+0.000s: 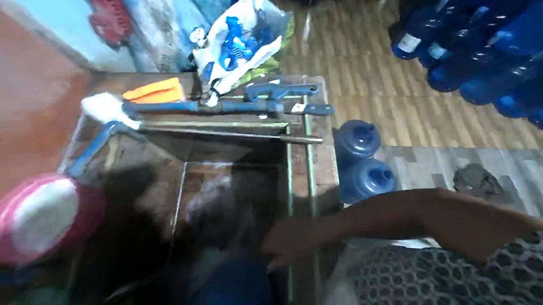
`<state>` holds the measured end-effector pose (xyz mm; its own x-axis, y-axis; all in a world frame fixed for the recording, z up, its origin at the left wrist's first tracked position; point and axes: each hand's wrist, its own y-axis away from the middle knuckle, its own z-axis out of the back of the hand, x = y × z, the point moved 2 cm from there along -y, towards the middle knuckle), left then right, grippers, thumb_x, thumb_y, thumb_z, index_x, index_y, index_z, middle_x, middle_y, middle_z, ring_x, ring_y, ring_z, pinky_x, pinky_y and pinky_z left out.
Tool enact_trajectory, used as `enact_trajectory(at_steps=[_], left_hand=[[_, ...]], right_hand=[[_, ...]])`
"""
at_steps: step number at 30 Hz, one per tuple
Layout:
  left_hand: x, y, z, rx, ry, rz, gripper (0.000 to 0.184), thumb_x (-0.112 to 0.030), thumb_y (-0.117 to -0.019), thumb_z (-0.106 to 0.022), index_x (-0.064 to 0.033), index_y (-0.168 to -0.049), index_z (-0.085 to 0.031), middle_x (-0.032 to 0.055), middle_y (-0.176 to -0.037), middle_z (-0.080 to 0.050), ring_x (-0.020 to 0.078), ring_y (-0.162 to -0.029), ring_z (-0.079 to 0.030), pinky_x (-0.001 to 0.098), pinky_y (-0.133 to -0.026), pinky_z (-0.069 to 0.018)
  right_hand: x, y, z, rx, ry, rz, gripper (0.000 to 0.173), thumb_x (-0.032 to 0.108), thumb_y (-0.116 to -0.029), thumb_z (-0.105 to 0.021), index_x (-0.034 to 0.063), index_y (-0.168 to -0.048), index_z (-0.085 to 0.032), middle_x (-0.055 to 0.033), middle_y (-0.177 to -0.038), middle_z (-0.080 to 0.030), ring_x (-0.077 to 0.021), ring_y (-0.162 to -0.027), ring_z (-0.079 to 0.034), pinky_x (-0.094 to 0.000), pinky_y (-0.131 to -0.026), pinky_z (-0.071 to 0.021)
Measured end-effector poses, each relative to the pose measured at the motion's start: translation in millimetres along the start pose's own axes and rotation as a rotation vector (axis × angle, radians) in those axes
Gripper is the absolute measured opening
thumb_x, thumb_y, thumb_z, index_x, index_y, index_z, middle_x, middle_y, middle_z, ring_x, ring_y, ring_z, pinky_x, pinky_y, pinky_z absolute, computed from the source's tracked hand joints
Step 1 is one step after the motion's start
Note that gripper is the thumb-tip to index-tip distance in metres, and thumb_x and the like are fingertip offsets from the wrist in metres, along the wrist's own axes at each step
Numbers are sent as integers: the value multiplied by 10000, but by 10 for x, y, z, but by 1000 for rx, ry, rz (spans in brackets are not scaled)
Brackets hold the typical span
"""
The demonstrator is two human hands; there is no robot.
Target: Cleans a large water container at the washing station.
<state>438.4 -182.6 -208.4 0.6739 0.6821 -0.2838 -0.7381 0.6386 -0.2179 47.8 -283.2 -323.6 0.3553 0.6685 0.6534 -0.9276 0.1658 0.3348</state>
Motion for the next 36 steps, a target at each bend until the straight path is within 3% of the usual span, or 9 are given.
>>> enact_trajectory(at_steps=[1, 2, 5, 6, 9, 12, 19, 24, 36], left_hand=[[140, 75, -49, -19, 199, 127, 498, -175, -1074, -475, 161, -1437, -422, 257, -1431, -541, 230, -1301, -547, 275, -1115, -394], [336, 170, -107, -160, 389, 121, 513, -165, -1055, -519, 209, -1392, -421, 324, -1356, -554, 263, -1220, -580, 306, -1073, -452], [86, 662, 316, -372, 729, 290, 555, -126, -984, -641, 133, -1404, -387, 189, -1221, -563, 107, -1032, -588, 255, -928, -509], [11, 839, 492, -398, 749, 320, 588, -125, -965, -650, 106, -1435, -381, 178, -1255, -578, 102, -1044, -602, 263, -932, -514], [109, 1523, 905, -390, 661, 282, 668, -161, -927, -686, 54, -1460, -346, 145, -1242, -600, 102, -1051, -630, 293, -933, -539], [155, 2317, 1200, -308, 527, 392, 845, -130, -867, -740, -34, -1560, -266, 192, -1303, -607, 172, -1098, -648, 357, -940, -545], [-120, 3607, 1483, 32, 118, 775, 761, -107, -856, -803, -77, -1523, -438, 249, -1331, -617, 381, -1209, -617, 576, -1025, -480], [-297, 3919, 1616, 225, -164, 834, 714, -215, -858, -829, -83, -1481, -506, 311, -1325, -595, 504, -1251, -553, 670, -1046, -406], [-531, 4068, 1668, 391, -398, 866, 700, -288, -933, -752, -92, -1531, -446, 297, -1420, -547, 497, -1362, -474, 642, -1115, -359]], right_hand=[[13, -1, 16, 25, -3, -17, 508, 456, -1059, -521, 21, -1295, -635, -239, -1129, -701, -435, -1083, -673, -630, -951, -497], [18, -1, 25, 58, -2, -35, 519, 461, -1063, -508, 27, -1323, -622, -245, -1159, -696, -444, -1109, -664, -639, -968, -489], [-14, -14, 16, 81, 23, -36, 541, 474, -1061, -499, 21, -1333, -615, -264, -1181, -690, -469, -1125, -659, -670, -962, -486], [-23, -18, 17, 72, 32, -15, 543, 470, -1061, -498, 14, -1330, -618, -270, -1183, -690, -471, -1126, -661, -669, -965, -485], [-29, -30, 45, 97, 86, 25, 570, 490, -1064, -475, 7, -1328, -622, -271, -1197, -688, -465, -1142, -657, -648, -989, -480], [6, -36, 47, 105, 154, 57, 604, 508, -1069, -454, -13, -1327, -615, -305, -1178, -684, -501, -1140, -648, -658, -993, -466], [81, -13, 115, 245, 223, 11, 605, 521, -1088, -377, 57, -1430, -562, -271, -1324, -636, -464, -1262, -592, -649, -1053, -427], [54, 0, 102, 236, 224, 39, 597, 506, -1092, -375, 41, -1413, -571, -291, -1282, -647, -483, -1226, -606, -667, -1022, -440], [59, 22, 93, 220, 244, 74, 580, 479, -1102, -359, 26, -1389, -578, -277, -1290, -647, -457, -1235, -609, -640, -1025, -446]])
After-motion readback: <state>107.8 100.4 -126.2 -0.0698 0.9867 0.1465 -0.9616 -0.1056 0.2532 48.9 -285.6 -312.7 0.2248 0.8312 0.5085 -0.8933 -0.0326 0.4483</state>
